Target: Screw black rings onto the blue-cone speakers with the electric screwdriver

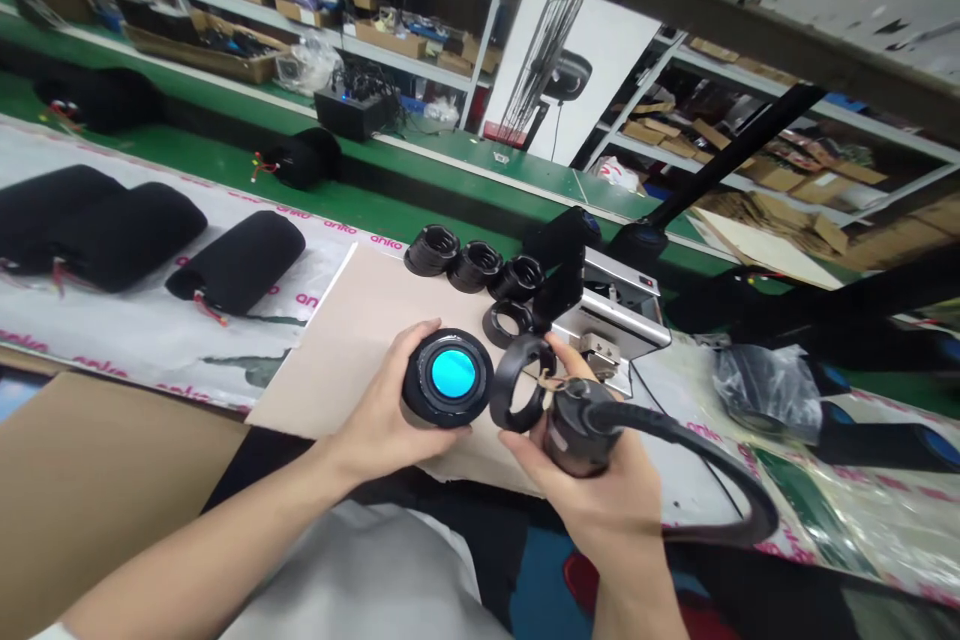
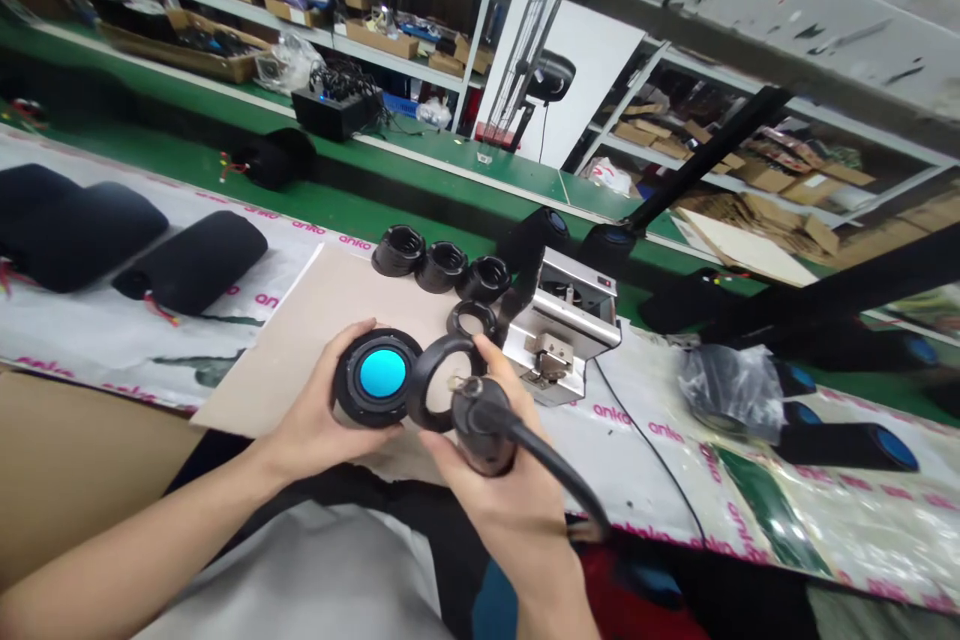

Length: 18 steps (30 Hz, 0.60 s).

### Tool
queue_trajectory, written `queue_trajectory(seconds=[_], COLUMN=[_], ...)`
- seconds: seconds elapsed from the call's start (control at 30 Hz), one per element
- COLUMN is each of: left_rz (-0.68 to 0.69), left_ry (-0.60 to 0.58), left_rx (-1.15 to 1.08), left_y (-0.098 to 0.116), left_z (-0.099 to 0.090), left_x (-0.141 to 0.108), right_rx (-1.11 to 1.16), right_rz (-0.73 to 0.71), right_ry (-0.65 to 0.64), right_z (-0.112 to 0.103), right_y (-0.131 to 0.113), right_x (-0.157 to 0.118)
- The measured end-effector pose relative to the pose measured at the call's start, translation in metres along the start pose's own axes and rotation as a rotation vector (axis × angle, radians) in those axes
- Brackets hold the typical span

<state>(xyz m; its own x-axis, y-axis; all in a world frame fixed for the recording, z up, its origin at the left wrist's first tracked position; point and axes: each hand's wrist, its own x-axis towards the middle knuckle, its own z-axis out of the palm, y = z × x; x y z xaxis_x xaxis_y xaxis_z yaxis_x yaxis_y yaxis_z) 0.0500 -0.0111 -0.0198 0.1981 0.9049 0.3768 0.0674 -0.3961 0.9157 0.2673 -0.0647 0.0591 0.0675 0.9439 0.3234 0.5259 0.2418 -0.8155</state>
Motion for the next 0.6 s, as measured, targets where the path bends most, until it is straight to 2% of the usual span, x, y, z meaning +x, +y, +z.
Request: queue_trajectory(seconds=[0.17,0.3,0.4,0.43,0.5,0.6], left_rz=[0.074,-0.003,-0.059,-0.051,0.003,0.092], left_ry=[-0.096,-0.146,-0.122,-0.108,-0.084,-0.077], left_rx=[0.054,0.065,0.017,0.008,0.033,0.116], left_y=[0.009,0.015,0.016,0.016,0.017,0.019], left_z=[-0.011,-0.014,-0.01,-0.009,-0.008,-0.008], left_x=[0.005,0.004,0.003,0.003,0.005,0.008], right_rx=[0.026,-0.12,-0.194,-0.193,-0.105,0.124], right_rz=[-0.129,-0.313,-0.341,-0.33,-0.274,-0.047], right_ry=[-0.418,-0.68,-0.816,-0.809,-0.704,-0.355], right_z=[-0.013,-0.013,-0.015,-0.016,-0.019,-0.016], right_y=[-0.028,-0.048,-0.049,-0.046,-0.039,-0.026], right_x=[0.035,0.072,0.089,0.089,0.083,0.059])
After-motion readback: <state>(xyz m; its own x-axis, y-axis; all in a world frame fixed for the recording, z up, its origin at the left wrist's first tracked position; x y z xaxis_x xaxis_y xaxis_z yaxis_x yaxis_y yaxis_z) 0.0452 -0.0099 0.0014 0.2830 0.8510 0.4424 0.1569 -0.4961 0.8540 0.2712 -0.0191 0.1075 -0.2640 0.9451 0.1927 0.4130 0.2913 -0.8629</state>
